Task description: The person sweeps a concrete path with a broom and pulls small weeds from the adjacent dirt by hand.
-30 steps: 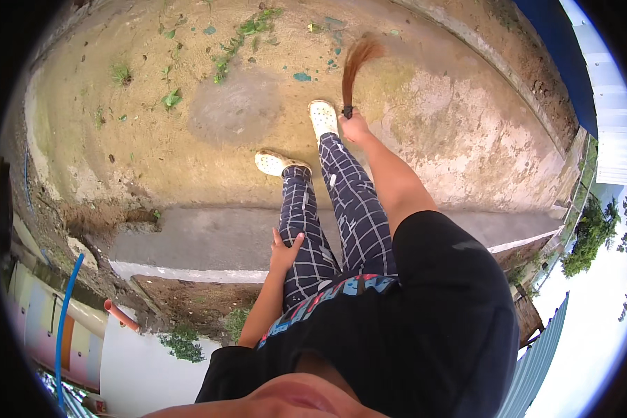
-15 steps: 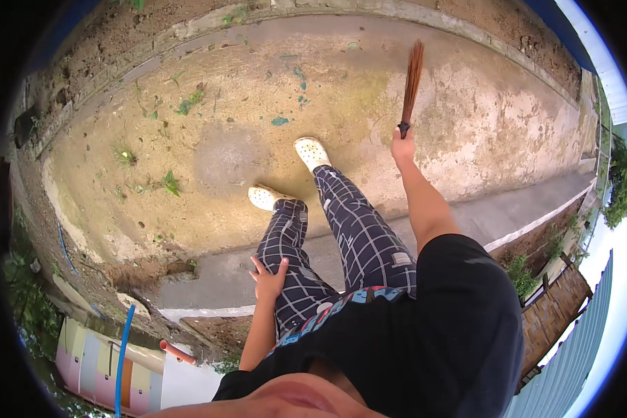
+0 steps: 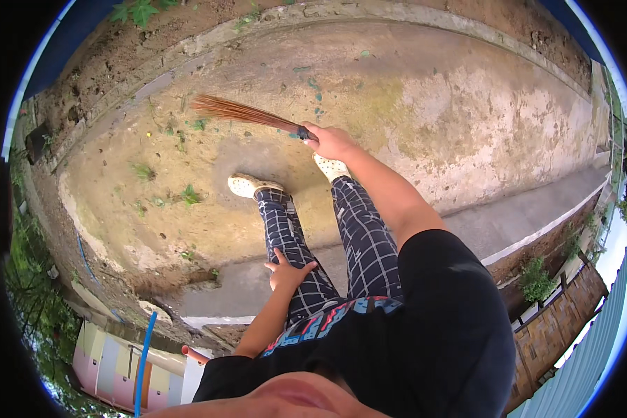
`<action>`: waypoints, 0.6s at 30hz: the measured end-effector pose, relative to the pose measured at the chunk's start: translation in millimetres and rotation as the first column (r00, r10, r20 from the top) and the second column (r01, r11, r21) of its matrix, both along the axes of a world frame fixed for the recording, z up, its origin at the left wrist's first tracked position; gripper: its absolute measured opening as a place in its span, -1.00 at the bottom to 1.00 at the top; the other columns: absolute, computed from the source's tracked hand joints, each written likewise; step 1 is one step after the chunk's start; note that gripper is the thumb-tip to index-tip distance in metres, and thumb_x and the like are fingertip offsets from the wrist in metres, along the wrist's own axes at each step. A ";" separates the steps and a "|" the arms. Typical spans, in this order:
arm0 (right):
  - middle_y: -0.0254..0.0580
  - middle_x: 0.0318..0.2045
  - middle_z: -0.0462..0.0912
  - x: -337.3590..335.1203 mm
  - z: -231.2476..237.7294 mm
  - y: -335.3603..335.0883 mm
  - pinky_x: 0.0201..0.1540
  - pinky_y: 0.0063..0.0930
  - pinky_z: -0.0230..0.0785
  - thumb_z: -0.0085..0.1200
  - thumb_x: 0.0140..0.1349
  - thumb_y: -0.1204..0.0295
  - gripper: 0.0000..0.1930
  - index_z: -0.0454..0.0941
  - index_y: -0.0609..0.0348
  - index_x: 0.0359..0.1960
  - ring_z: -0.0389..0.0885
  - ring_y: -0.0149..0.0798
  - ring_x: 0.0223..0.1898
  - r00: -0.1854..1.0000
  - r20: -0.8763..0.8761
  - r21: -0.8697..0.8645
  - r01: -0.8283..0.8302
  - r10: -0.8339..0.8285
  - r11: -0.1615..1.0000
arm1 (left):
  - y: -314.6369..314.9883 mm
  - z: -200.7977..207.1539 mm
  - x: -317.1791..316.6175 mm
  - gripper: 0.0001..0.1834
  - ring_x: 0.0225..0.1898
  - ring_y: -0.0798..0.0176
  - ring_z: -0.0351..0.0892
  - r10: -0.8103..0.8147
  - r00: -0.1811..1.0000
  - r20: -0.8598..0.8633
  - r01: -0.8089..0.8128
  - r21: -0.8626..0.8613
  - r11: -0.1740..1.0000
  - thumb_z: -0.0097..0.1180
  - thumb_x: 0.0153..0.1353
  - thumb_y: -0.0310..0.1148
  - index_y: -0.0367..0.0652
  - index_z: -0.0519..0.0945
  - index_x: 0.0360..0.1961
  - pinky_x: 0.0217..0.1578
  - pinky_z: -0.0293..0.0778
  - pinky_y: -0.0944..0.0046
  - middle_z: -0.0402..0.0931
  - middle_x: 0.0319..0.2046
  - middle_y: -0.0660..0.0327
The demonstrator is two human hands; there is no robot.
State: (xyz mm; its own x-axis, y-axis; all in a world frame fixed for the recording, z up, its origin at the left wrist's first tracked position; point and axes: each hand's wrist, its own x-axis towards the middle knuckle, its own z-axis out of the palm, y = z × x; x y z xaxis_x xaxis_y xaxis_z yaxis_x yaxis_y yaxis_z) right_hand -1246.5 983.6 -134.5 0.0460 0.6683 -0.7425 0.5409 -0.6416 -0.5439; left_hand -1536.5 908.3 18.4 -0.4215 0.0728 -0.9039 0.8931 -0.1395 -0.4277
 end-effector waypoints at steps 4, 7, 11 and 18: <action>0.17 -0.36 0.59 4.6 12.7 -59.8 -0.22 -0.03 0.40 -0.01 0.19 0.09 -0.44 0.23 -0.17 0.24 0.58 0.18 -0.27 0.914 0.232 0.031 0.335 -0.333 0.942 | 22.5 0.3 -20.9 0.44 0.13 -0.28 0.36 0.072 0.997 0.034 -0.074 0.057 0.996 0.15 -0.36 0.53 -0.02 -0.30 0.40 -0.02 0.46 -0.02 -0.18 0.32 -0.32; 0.11 -0.44 0.61 47.4 -29.5 -123.4 -0.22 -0.07 0.42 0.01 0.20 0.17 -0.51 0.32 0.03 0.14 0.60 0.19 -0.32 0.617 0.449 0.248 0.609 -0.646 0.754 | 41.0 3.1 -26.7 0.40 0.12 -0.30 0.36 0.048 0.998 0.048 -0.053 0.093 0.994 0.13 -0.33 0.52 -0.02 -0.25 0.40 -0.04 0.46 -0.06 -0.14 0.31 -0.31; -0.43 -0.81 0.20 68.5 -60.9 -59.7 -0.87 -0.51 -0.02 -0.10 0.29 0.35 -0.85 0.23 0.06 -0.21 0.14 -0.46 -0.89 0.350 0.200 -0.018 0.935 -0.915 0.354 | 44.9 2.8 -48.0 0.37 0.00 -0.28 0.48 0.028 0.999 0.032 -0.031 0.111 0.993 0.10 -0.31 0.53 -0.01 -0.20 0.40 -0.17 0.52 -0.04 -0.09 0.30 -0.30; 0.13 -0.13 0.57 -128.1 -63.1 116.5 0.00 -0.14 0.35 0.00 0.19 0.20 -0.43 0.17 -0.06 0.24 0.52 0.14 -0.05 0.998 -0.024 -0.111 -0.069 0.066 0.991 | 47.1 -1.0 -71.5 0.32 -0.12 -0.18 0.56 0.080 0.992 0.095 -0.095 0.162 0.982 0.09 -0.30 0.53 0.00 -0.11 0.39 -0.25 0.55 0.05 0.11 0.19 -0.21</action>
